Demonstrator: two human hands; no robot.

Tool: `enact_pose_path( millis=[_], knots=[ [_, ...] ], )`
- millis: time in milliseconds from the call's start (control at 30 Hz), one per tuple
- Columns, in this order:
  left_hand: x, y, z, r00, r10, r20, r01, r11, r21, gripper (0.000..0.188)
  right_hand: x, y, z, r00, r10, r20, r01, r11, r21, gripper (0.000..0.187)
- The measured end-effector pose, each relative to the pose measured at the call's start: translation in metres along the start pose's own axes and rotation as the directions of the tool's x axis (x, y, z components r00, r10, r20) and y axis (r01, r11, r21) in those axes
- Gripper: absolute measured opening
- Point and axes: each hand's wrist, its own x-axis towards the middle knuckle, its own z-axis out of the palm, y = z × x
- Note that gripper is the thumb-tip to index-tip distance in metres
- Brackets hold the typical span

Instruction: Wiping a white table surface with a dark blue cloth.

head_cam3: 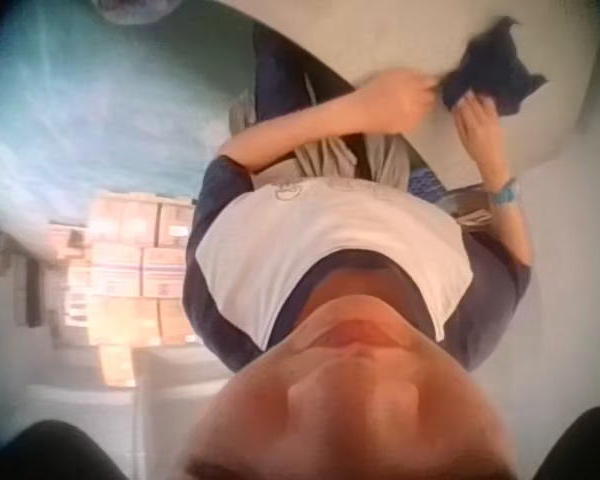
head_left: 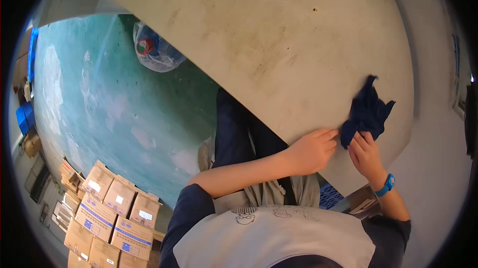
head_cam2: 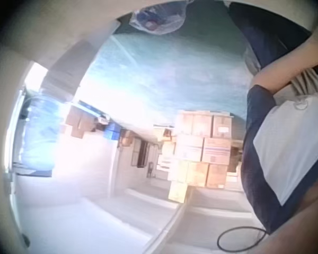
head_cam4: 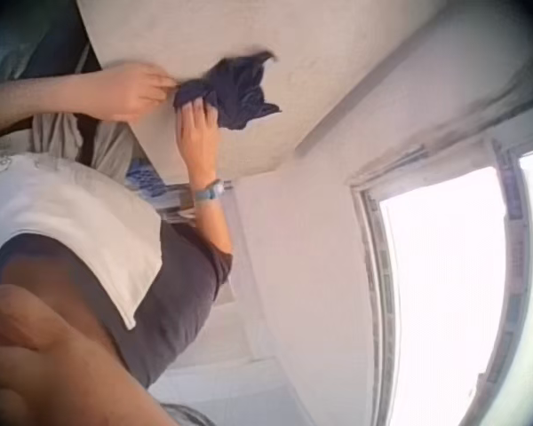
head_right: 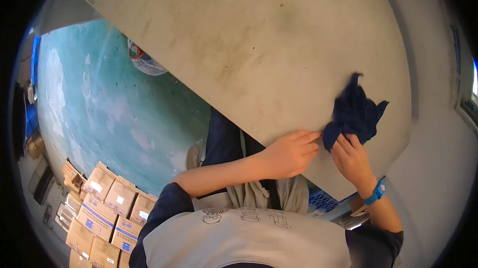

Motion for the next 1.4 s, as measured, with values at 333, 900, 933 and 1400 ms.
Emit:
enact_pose_path(
  millis=[333,900,933,1400],
  knots=[
    [-0.024,0.002,0.026,0.955,-0.021,-0.297,-0.034,0.983,-0.181,0.016,0.073,-0.006,-0.025,0.749,-0.604,0.273,0.658,0.628,-0.416,0.02],
    [-0.022,0.003,0.022,0.999,0.019,0.043,-0.002,0.934,-0.358,0.029,0.208,-0.17,-0.014,0.779,-0.615,-0.12,0.557,0.768,-0.317,0.017],
    [-0.021,0.004,0.022,0.997,0.005,0.078,0.024,0.933,-0.358,0.029,0.215,-0.173,-0.016,0.765,-0.628,-0.143,0.575,0.766,-0.288,0.017],
    [-0.021,0.003,0.027,0.999,-0.026,0.03,0.035,0.929,-0.368,0.031,0.268,-0.203,-0.04,0.802,-0.506,-0.318,0.484,0.862,-0.151,0.02]
  ],
)
